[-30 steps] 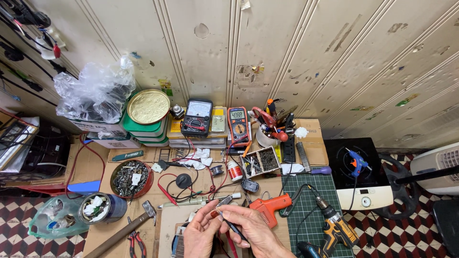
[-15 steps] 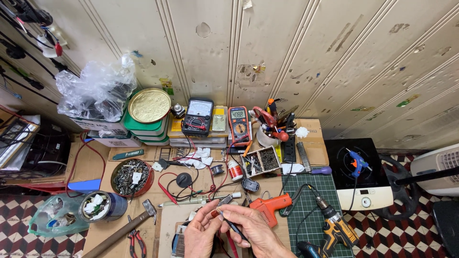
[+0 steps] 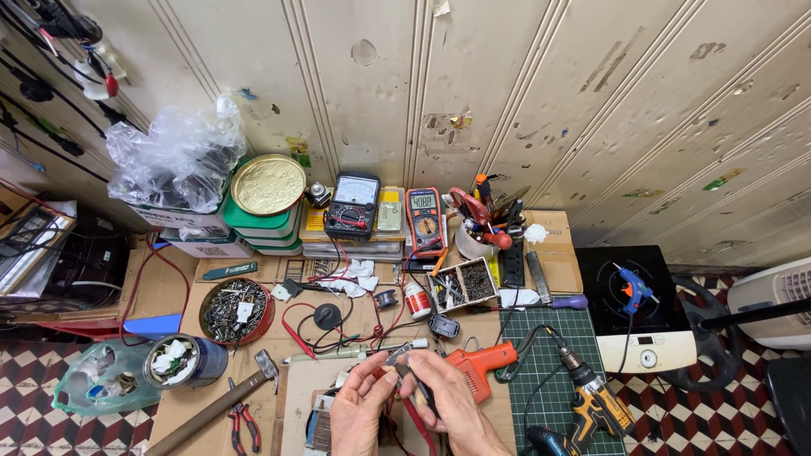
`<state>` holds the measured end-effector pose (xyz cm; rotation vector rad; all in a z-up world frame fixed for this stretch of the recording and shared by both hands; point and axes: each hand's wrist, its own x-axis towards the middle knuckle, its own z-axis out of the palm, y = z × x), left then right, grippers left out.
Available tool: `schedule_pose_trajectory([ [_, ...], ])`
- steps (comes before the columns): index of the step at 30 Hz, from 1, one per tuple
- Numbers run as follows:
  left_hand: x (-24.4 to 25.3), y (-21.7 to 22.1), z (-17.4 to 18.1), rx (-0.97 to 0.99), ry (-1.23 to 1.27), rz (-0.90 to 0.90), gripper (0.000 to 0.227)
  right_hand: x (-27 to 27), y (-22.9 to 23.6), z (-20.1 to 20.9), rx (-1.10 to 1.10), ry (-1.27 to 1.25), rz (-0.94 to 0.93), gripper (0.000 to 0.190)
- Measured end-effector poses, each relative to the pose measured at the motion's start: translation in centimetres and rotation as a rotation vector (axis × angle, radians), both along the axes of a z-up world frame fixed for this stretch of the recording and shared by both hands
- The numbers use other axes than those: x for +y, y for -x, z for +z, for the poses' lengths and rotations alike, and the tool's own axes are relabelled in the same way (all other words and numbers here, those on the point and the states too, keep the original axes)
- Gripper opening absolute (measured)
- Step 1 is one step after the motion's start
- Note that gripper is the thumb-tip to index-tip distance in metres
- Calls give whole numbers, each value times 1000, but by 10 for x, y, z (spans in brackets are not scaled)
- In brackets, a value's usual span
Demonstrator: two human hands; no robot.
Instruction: Testing and wiring an electrical transformer using a multimeter and power components on a workbench.
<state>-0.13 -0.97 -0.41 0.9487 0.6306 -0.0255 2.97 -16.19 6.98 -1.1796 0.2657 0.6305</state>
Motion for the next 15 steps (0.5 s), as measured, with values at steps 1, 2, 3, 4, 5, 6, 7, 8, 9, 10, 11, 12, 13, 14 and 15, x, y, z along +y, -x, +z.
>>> schedule_pose_trajectory([
  [1,2,0,-4,0,0,-2,45,1,0,-2,0,0,-2,42],
  [2,3,0,-8,6,79,25,46,2,0,-4,-106,87,30,37],
  [3,4,3,-13,17,158,55,47,2,2,-6,-209,173,67,35],
  [4,2,1,-3,20,159,56,47,-2,1,-14,-205,173,68,35],
  [5,2,3,7,7,186,75,45,-5,5,-22,-351,192,229,37],
  [6,2,5,17,-6,212,95,44,-8,8,-30,-497,207,390,39],
  [7,3,7,25,6,212,100,44,-12,7,-30,-485,204,394,39],
  [8,3,9,34,14,199,107,42,-16,5,-31,-383,197,458,36],
  [9,5,8,43,14,186,117,41,-19,0,-31,-290,191,524,34],
  [10,8,12,39,19,185,124,41,-26,-7,-31,-285,189,530,34],
  [11,12,15,36,47,179,130,42,-31,-15,-30,-212,372,519,35],
  [12,17,18,32,75,172,136,43,-36,-23,-29,-138,555,506,37],
  [13,17,21,32,77,170,150,43,-46,-30,-45,-139,551,520,37],
  [14,18,23,31,104,145,107,45,-56,-38,-61,-268,755,507,39],
  [15,20,25,31,130,120,65,47,-64,-47,-76,-408,953,489,44],
])
